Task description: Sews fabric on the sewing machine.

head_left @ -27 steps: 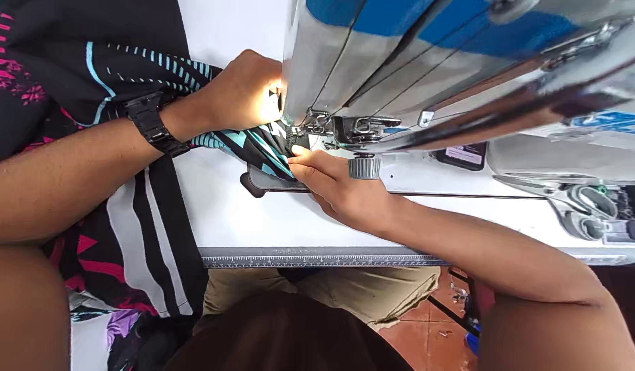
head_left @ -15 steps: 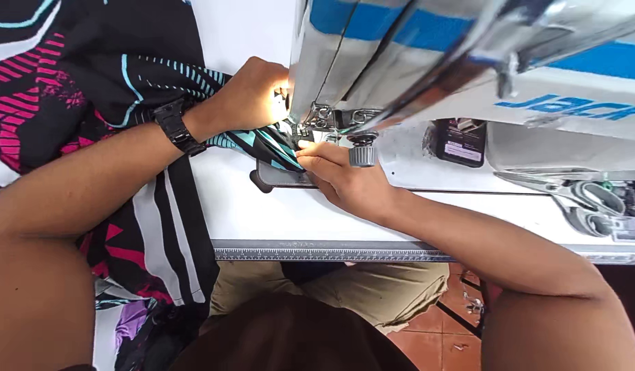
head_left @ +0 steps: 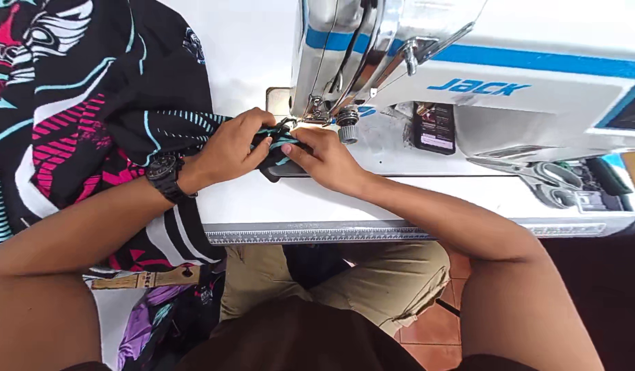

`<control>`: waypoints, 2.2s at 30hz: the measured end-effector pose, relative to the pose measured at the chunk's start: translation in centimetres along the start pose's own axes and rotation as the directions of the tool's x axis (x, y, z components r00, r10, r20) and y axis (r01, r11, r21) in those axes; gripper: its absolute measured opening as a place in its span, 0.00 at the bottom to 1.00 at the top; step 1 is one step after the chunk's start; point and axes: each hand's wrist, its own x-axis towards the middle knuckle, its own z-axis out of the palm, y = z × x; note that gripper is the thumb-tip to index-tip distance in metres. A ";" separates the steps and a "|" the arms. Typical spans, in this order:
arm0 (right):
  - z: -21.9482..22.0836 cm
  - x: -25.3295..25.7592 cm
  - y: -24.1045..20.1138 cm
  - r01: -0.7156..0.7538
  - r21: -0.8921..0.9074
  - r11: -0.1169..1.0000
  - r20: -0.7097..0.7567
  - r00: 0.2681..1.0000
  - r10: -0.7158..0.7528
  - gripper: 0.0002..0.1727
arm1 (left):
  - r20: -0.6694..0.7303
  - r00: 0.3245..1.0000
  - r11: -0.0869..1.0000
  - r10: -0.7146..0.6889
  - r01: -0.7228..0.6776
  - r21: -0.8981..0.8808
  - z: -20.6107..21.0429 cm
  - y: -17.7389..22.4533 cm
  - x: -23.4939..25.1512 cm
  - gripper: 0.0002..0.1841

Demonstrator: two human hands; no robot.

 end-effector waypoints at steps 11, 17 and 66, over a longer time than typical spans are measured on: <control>-1.3 -3.6 1.9 0.353 0.036 0.935 0.075 0.932 -0.355 0.12 | 0.095 0.856 0.859 0.508 -0.512 0.022 1.6 -0.8 1.8 0.19; -1.7 -2.4 3.5 0.343 -0.147 0.928 0.055 0.939 -0.339 0.12 | 0.041 0.893 0.885 0.448 -0.437 -0.158 1.9 -0.2 2.6 0.14; -1.9 -0.8 2.8 0.088 0.258 0.962 0.080 0.991 -0.112 0.12 | -0.109 0.847 0.838 0.520 -0.481 0.258 0.9 -0.5 2.2 0.27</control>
